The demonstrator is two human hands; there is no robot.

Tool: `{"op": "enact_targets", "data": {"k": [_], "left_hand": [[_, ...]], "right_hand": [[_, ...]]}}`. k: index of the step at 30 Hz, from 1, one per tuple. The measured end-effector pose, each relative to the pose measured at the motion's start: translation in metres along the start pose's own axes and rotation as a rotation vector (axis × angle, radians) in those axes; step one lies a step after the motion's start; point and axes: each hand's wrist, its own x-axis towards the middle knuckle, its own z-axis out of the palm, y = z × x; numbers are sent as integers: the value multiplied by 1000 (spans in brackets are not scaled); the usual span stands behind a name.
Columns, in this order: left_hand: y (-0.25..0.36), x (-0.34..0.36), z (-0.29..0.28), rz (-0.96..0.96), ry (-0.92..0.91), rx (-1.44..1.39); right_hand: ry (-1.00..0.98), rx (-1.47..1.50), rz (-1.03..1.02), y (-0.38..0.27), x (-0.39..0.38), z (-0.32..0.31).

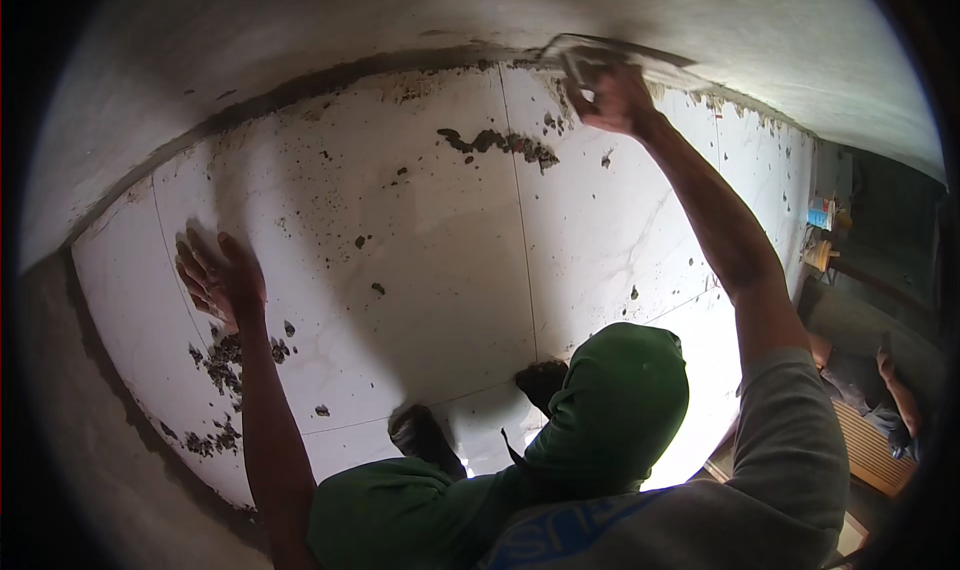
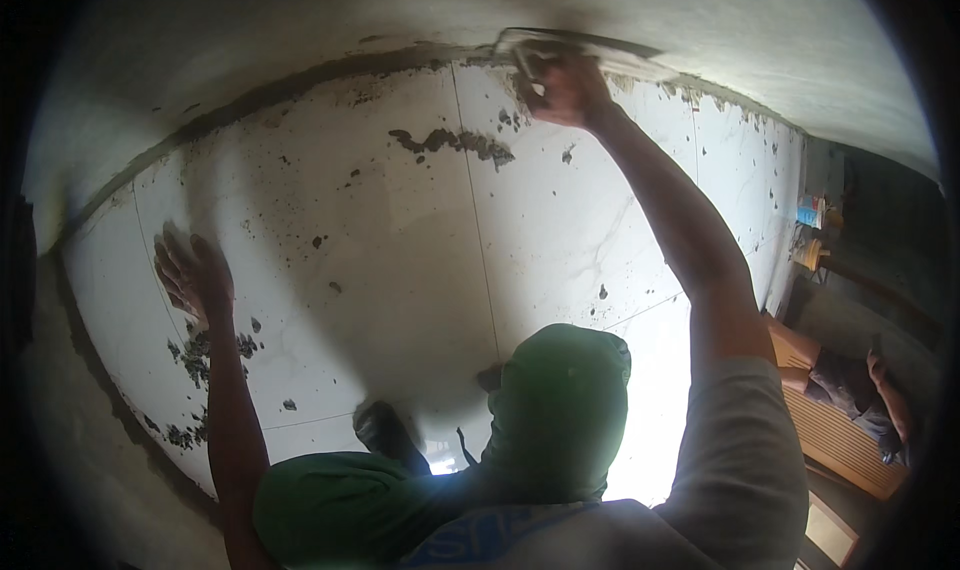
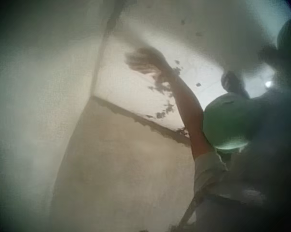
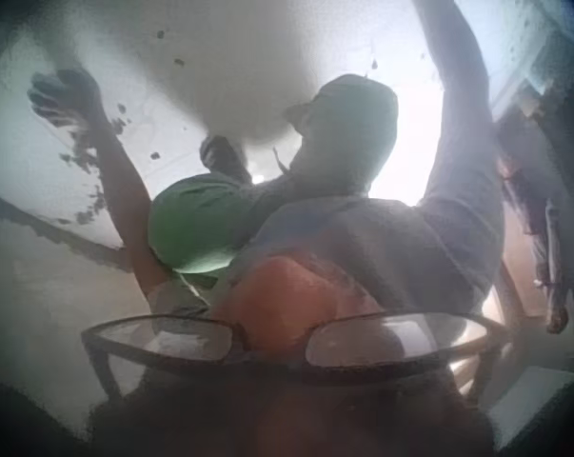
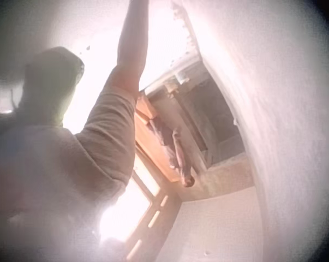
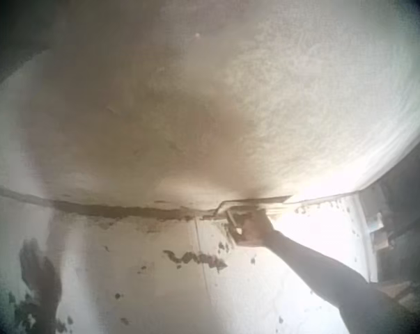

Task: The person uses a hand float to apply and smooth dark mortar into the joints and edges where floor tiles meet an unfinished wall. They repeatedly press the tool against the corner and use one hand to pat the material into place.

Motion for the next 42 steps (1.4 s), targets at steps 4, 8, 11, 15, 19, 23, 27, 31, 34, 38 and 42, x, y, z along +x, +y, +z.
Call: {"op": "enact_targets", "data": {"k": [4, 8, 11, 15, 19, 23, 27, 31, 34, 38, 42], "left_hand": [[-9, -2, -1, -4, -8, 31], [-4, -2, 0, -3, 8, 15], [-2, -1, -1, -3, 7, -15], [-4, -2, -2, -3, -1, -9], [-7, -3, -1, 2, 21, 6], [2, 1, -3, 8, 23, -14], [-3, 0, -3, 20, 14, -9], [-19, -4, 4, 5, 2, -3], [-5, -2, -3, 17, -10, 4], [-1, 0, 0, -3, 16, 21], [-8, -2, 0, -3, 0, 19]], "right_hand": [[-98, -147, -38, -33, 15, -14], [-181, -188, 66, -65, 39, 5], [-160, -168, -17, -69, 35, 13], [-70, -99, -78, -62, 23, 9], [-339, -136, 72, -69, 20, 2], [-52, -91, -120, -58, 19, 21], [-120, 23, 13, -90, 62, 23], [-186, -108, 8, -90, 76, 24], [-290, -206, 59, -22, 19, 8], [-89, -172, -12, 28, -29, -31], [-351, -102, 134, -56, 35, -15]]}}
